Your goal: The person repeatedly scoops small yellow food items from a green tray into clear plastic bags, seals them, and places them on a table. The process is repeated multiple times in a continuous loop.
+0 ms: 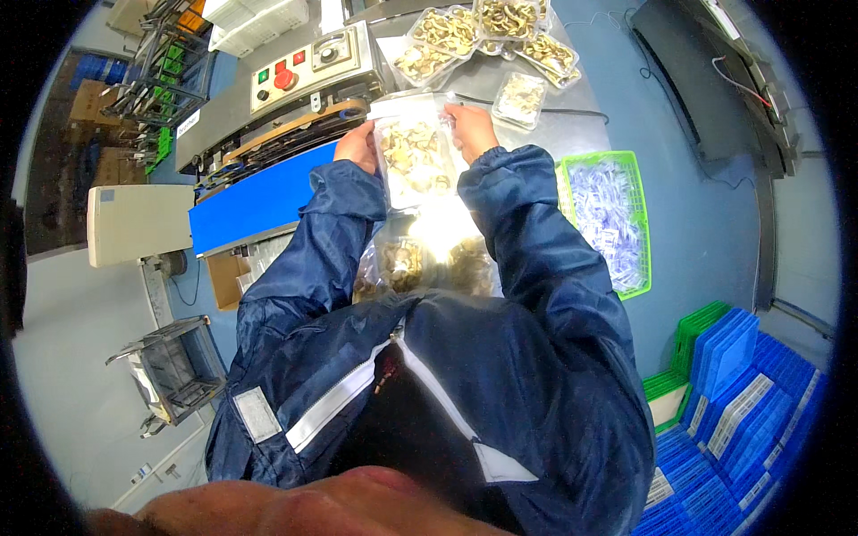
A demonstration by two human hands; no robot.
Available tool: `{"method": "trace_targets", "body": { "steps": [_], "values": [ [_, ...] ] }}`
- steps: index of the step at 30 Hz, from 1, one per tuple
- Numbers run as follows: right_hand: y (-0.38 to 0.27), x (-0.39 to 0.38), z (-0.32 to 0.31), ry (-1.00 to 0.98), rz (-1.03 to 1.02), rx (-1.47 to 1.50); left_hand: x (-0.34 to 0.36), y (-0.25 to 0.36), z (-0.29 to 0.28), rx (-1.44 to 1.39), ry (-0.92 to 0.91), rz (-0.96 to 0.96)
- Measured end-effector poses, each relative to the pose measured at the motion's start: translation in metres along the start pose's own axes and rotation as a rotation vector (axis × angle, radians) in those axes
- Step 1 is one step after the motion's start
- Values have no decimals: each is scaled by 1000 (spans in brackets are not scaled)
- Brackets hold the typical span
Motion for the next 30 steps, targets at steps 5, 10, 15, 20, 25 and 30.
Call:
{"method": "trace_targets", "body": {
  "steps": [5,10,15,20,25,30],
  "values": [
    [4,5,16,-44,17,-13,13,1,-22,9,34,29],
    [14,10,39,-39,8,-101,26,10,-57,69,58,42],
    [22,6,67,-53,-7,-182,35,21,-88,108,91,129],
    [27,4,93,-96,-14,-301,24,51,-107,294,150,324],
    [26,-4,104,-104,-103,-488,-66,96,-72,822,293,961],
    [14,-61,-4,-201,-487,-711,-168,26,-36,484,-509,464]
  ]
}}
Point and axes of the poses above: each hand's wrist, its own x-axis towards the middle knuckle, its own z-axis out of the palm, y = z × x, the point moved 4 cm from there along x, towards the middle knuckle, and after that the axes turned 14 degrees about z, right-handed, at the moved point
